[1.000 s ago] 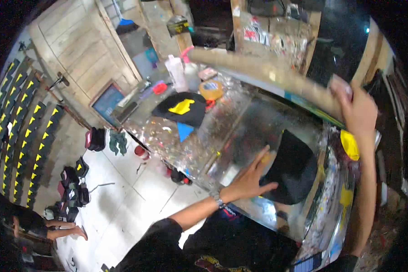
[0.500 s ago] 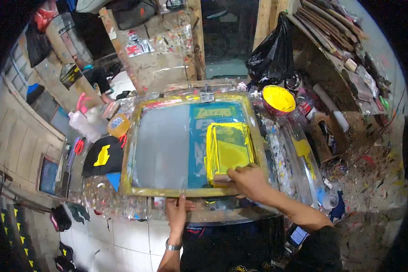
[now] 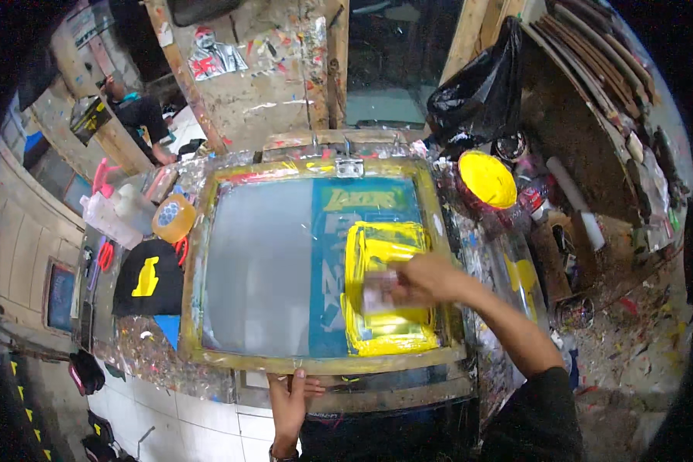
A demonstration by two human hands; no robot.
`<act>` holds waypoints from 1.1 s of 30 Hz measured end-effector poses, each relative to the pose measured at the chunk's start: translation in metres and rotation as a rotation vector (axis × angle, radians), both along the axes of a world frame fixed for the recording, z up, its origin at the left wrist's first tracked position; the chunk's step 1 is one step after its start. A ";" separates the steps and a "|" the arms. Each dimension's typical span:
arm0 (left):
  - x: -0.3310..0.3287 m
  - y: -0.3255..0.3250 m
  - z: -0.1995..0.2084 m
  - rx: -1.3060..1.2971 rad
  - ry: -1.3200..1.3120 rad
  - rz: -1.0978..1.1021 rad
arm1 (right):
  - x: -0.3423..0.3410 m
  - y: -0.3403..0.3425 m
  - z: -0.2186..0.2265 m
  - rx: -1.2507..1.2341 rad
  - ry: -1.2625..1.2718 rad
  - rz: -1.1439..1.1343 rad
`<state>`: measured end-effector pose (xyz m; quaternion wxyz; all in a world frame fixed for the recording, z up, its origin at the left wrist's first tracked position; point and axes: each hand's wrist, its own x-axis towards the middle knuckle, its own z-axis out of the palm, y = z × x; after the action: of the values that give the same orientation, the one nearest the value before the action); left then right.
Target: The person performs screen printing on black apparel pieces using yellow ink, applying the ink with a squeegee through a mesh screen and setting the printed items aside on a table.
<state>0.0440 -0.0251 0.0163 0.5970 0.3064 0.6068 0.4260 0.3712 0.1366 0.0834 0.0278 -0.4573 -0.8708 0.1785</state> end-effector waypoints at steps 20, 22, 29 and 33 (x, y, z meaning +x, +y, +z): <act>-0.006 -0.005 -0.011 0.217 -0.015 0.059 | -0.049 -0.147 0.012 0.556 -0.046 -0.240; -0.005 -0.009 0.010 0.304 0.008 0.100 | -0.063 -0.152 0.026 0.740 0.037 -0.410; 0.017 0.067 0.119 0.984 0.197 0.200 | -0.056 -0.078 0.155 1.103 0.115 -0.451; 0.080 0.169 0.090 1.100 0.489 0.297 | -0.041 -0.029 0.222 1.122 0.111 -0.442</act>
<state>0.1241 0.1442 0.1059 0.1295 0.5703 0.4537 0.6724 0.3303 0.1071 0.3056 0.3465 -0.5328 -0.7137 -0.2945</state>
